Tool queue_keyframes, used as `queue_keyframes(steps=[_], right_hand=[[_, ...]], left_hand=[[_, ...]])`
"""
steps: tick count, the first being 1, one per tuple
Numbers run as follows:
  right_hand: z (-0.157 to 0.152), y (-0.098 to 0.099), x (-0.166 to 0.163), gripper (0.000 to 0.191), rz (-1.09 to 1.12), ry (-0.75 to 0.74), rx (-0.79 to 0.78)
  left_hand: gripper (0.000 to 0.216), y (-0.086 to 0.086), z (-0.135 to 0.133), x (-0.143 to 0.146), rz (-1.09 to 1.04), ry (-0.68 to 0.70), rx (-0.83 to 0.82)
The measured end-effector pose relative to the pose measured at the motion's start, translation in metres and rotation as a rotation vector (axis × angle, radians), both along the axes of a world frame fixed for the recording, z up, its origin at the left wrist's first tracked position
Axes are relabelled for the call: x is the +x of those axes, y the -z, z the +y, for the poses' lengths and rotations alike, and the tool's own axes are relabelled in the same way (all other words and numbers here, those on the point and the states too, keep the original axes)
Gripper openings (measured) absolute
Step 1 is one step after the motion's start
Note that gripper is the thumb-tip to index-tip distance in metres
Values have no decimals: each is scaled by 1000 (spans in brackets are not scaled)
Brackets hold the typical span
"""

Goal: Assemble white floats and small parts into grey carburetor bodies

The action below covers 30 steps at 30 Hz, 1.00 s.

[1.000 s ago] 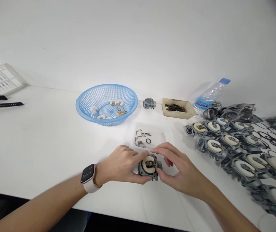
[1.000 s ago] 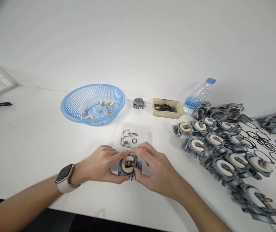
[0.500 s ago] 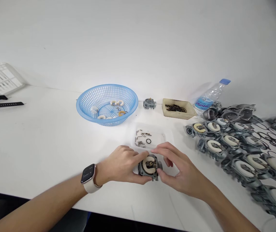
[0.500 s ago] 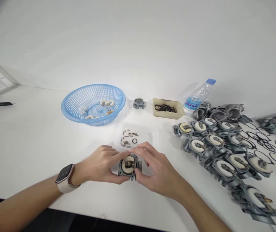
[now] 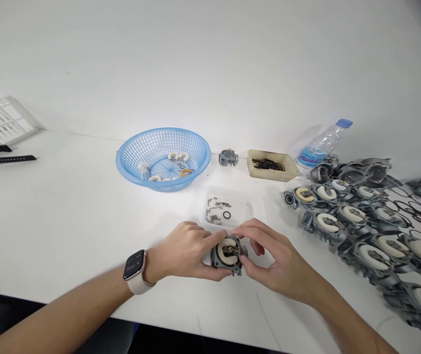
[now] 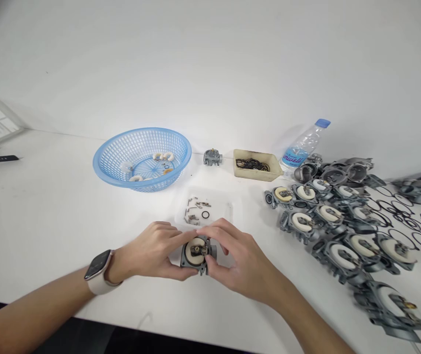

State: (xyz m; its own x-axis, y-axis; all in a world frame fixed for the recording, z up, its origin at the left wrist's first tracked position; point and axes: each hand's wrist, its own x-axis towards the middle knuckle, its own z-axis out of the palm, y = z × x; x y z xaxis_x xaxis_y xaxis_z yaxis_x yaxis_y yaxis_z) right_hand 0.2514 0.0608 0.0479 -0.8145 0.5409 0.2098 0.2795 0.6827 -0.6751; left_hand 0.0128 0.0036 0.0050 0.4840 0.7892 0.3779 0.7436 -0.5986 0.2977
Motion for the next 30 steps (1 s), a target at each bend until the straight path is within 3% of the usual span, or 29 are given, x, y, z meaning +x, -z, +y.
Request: queue_keyframes(steps=[18,30], right_hand=[[-1,-4,2,55,-39,-55,-69],[0,-1,-2,52,1,-1,-4]], left_hand=[[56,0,0,-1,-20,12,-21],[56,-1,-1,0,-12,-4,-10]])
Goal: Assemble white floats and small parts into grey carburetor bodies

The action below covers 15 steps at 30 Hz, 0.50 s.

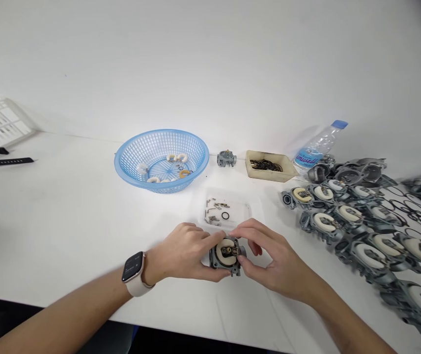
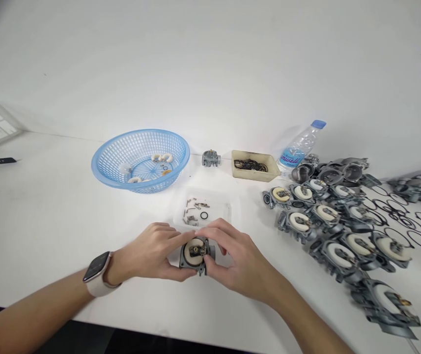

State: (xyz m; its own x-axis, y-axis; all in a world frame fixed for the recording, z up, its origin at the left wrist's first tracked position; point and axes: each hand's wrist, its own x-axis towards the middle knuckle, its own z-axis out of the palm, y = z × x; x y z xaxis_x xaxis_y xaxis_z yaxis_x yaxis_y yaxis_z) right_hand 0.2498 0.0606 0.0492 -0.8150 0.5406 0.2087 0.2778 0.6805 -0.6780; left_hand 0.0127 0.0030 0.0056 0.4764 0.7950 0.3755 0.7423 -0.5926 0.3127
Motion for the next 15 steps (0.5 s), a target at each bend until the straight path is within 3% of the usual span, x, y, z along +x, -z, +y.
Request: queue_keyframes(steps=[15], right_hand=[[0,0,3,56,-36,-57,-76]], left_hand=[[56,-2,0,1,-11,3,-11]])
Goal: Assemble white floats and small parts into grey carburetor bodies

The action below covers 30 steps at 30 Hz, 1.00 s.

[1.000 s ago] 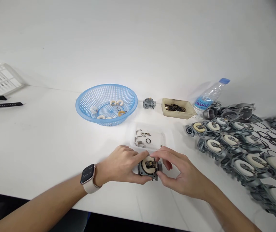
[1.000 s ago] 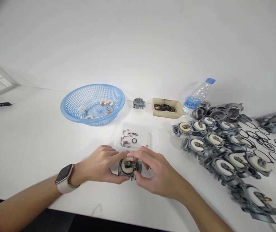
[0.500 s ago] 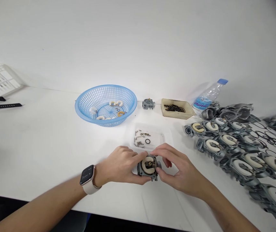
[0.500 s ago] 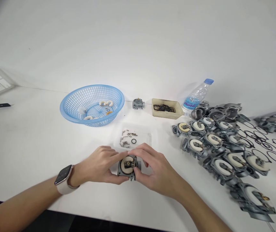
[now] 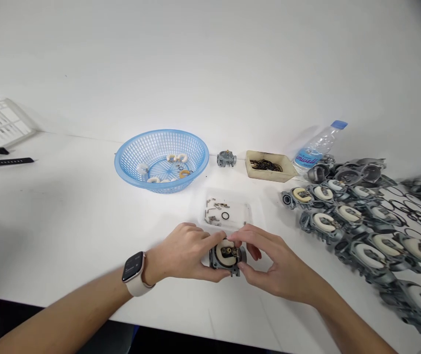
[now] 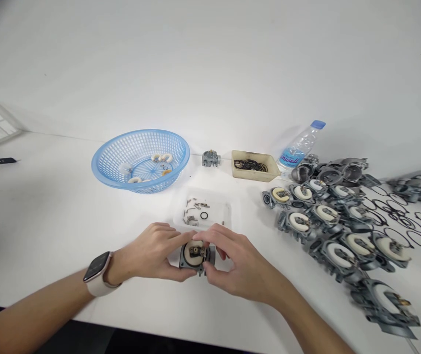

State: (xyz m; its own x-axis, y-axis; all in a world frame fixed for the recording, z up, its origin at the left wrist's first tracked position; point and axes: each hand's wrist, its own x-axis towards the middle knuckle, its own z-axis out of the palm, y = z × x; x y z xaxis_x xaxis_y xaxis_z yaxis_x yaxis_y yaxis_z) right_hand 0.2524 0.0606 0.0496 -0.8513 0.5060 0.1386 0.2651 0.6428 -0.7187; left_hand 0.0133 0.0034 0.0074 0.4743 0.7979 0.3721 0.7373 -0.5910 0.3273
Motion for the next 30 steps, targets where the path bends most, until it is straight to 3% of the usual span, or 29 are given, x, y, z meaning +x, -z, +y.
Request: queue_keyframes(steps=[12,30], right_hand=[[0,0,-3,56,35,31,78],[1,0,-1,56,17,10,45]], left_hand=[[58,0,1,-1,3,8,16],[59,-2,-1,1,-12,-4,-8]])
